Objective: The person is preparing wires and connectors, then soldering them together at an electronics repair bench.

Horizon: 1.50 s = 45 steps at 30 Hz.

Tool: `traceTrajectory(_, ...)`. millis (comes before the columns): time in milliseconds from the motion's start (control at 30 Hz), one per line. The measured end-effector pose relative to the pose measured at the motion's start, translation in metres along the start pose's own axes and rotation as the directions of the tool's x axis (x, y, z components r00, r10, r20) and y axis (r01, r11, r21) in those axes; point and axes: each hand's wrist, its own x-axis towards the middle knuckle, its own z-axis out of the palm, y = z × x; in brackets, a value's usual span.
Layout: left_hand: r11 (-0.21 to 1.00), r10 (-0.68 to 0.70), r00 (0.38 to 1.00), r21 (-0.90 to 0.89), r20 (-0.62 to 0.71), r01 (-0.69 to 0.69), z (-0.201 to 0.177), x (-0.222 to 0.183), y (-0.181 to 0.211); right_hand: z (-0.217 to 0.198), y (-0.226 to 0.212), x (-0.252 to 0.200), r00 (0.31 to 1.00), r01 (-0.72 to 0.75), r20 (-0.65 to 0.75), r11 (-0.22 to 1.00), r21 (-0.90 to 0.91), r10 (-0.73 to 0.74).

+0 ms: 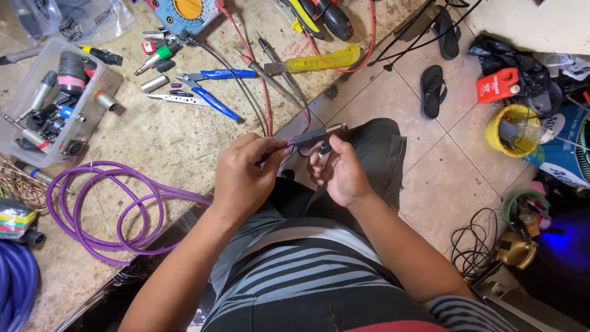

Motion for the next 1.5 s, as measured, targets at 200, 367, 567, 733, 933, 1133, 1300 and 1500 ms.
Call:
traceTrajectory(200,0.998,-0.025,0.999,-0.067,-0.032,0.023,-0.009,-0.002,0.006,-0.012,0.006,0.007,0.954,0.298,0.027,0.954,0.005,-0.298)
traceTrajectory(367,0.997,-0.05,0.998,-0.068,-0.043,0.047,-0.02,-0.008,0.004,0.02,-0.014,0.004,0.925,0.355,0.148,0.935,-0.018,-0.349)
traceTrajectory(567,0.995,-0.082,0.995,-0.057,-0.063,0.079,-0.031,-0.014,0.003,0.023,-0.005,0.014,0.924,0.353,0.164,0.935,-0.028,-0.345)
traceTrajectory(733,0.994,-0.093,0.99,-0.069,-0.11,0.086,-0.032,-0.018,0.001,0.029,-0.003,0.014,0.945,0.306,0.125,0.952,-0.012,-0.302)
traceTrajectory(933,0.996,-0.086,0.985,-0.047,-0.15,0.08,-0.033,-0.023,-0.003,0.036,0.002,0.013,0.946,0.31,0.093,0.951,0.006,-0.309)
traceTrajectory(1133,0.995,-0.086,0.973,-0.059,-0.212,0.075,-0.036,-0.028,-0.002,0.045,-0.003,0.005,0.939,0.321,0.131,0.947,0.002,-0.318)
traceTrajectory(1300,0.997,-0.07,0.966,-0.058,-0.248,0.058,-0.039,-0.031,0.001,0.059,-0.009,0.0,0.94,0.321,0.129,0.947,-0.014,-0.317)
traceTrajectory(1500,0.997,-0.041,0.965,-0.08,-0.261,0.021,-0.041,-0.033,0.002,0.076,-0.019,-0.012,0.944,0.316,0.116,0.948,-0.044,-0.309)
